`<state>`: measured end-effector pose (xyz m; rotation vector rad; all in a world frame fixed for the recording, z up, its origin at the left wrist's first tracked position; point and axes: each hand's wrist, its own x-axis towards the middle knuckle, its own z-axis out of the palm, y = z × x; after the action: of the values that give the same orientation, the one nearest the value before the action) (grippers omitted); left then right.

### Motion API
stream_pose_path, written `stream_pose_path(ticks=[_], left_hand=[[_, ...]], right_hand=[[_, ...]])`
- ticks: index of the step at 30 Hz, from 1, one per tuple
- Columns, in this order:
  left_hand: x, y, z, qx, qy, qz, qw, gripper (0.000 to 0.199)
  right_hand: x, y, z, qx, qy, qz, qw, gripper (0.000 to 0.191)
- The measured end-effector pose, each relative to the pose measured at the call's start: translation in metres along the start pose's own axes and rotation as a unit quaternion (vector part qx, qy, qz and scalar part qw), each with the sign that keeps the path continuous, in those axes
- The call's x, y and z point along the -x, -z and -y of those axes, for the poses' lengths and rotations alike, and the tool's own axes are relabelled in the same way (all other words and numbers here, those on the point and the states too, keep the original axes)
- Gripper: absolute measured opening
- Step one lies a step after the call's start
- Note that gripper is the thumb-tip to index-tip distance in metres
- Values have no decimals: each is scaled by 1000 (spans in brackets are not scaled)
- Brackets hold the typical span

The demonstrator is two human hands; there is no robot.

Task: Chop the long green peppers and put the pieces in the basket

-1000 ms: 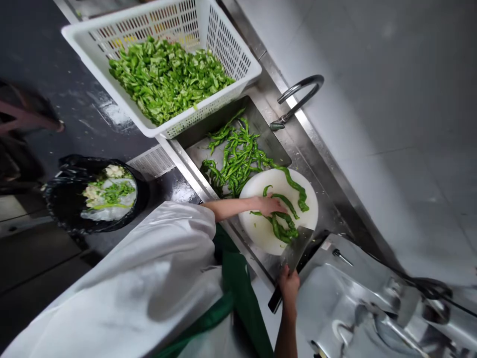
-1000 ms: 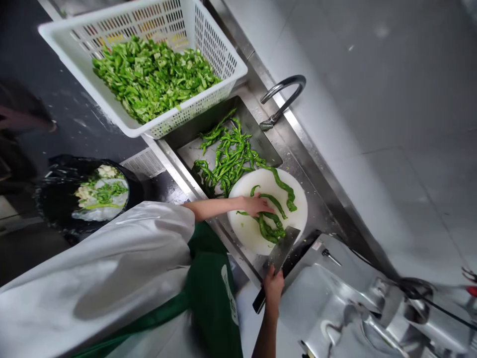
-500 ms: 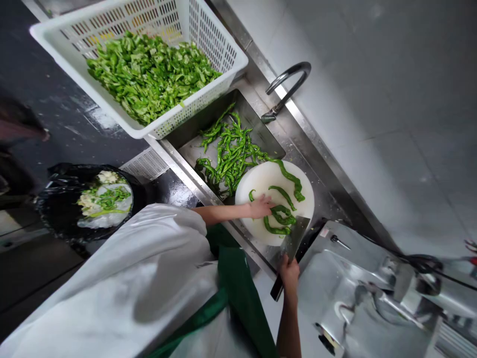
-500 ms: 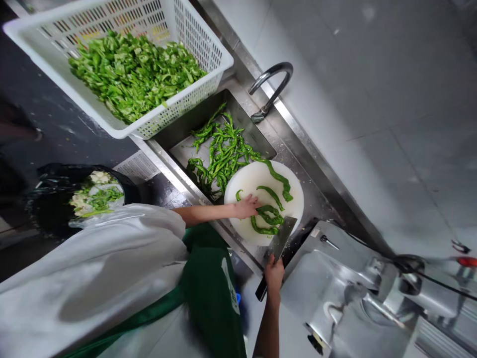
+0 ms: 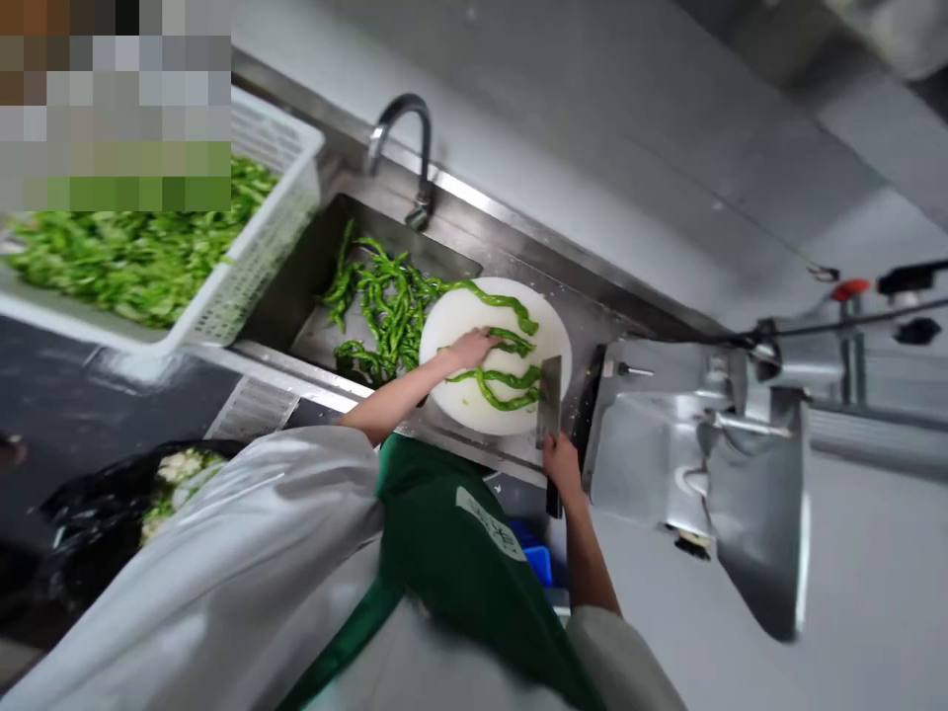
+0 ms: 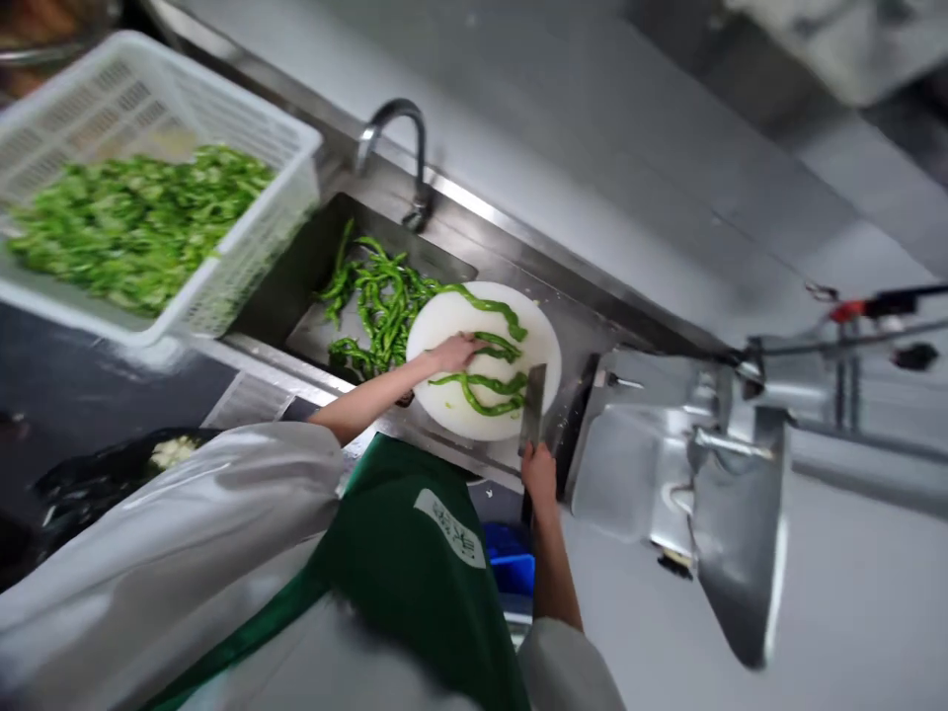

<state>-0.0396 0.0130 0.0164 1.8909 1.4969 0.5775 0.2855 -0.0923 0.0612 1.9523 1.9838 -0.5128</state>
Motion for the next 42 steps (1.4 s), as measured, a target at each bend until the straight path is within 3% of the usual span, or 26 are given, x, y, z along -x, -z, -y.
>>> stream_pose_path(ticks=[3,6,8,13,16,19,27,30,34,36,38,40,42], left_hand=[[-14,3,-5,-28,4,17,999,57],[-17,2,-16,-40,-25,-13,999,58],[-10,-1,-21,-69,-66,-24,995,53],[24,-5,-18,-153,-145,62,976,32],[40,-5,-15,-179,-174,48,967,34],[49,-10,-15,-221,-222,78,946,33],[68,-38,-28,-277,-218,94,931,27],[74,-37,-37,-206,-193,112,953,33],[83,-34,-53,69,-108,38,991,39],[87,-40,-61,240,-28,-6,970,44],[91,-53,-66,379,50,-32,923,48],[95,-67,-67,455,120,-32,882,52],[99,-79,-66,463,185,-10,867,49]], right_hand=[[-1,7,6,-5,-22,15,1000,34],[-1,8,9,-13,-30,20,999,34],[0,7,9,-17,-25,20,999,34],[0,5,8,-36,-22,20,999,31],[-1,4,7,-44,-20,17,999,31],[-1,5,6,-51,-23,15,998,31],[1,9,6,-65,-27,18,997,30],[1,10,6,-76,-25,17,997,31],[1,11,6,-84,-31,21,996,31],[1,12,6,-89,-32,22,995,32],[2,13,6,-97,-31,22,995,32],[2,14,5,-107,-31,23,993,33],[2,14,4,-116,-30,20,993,33]])
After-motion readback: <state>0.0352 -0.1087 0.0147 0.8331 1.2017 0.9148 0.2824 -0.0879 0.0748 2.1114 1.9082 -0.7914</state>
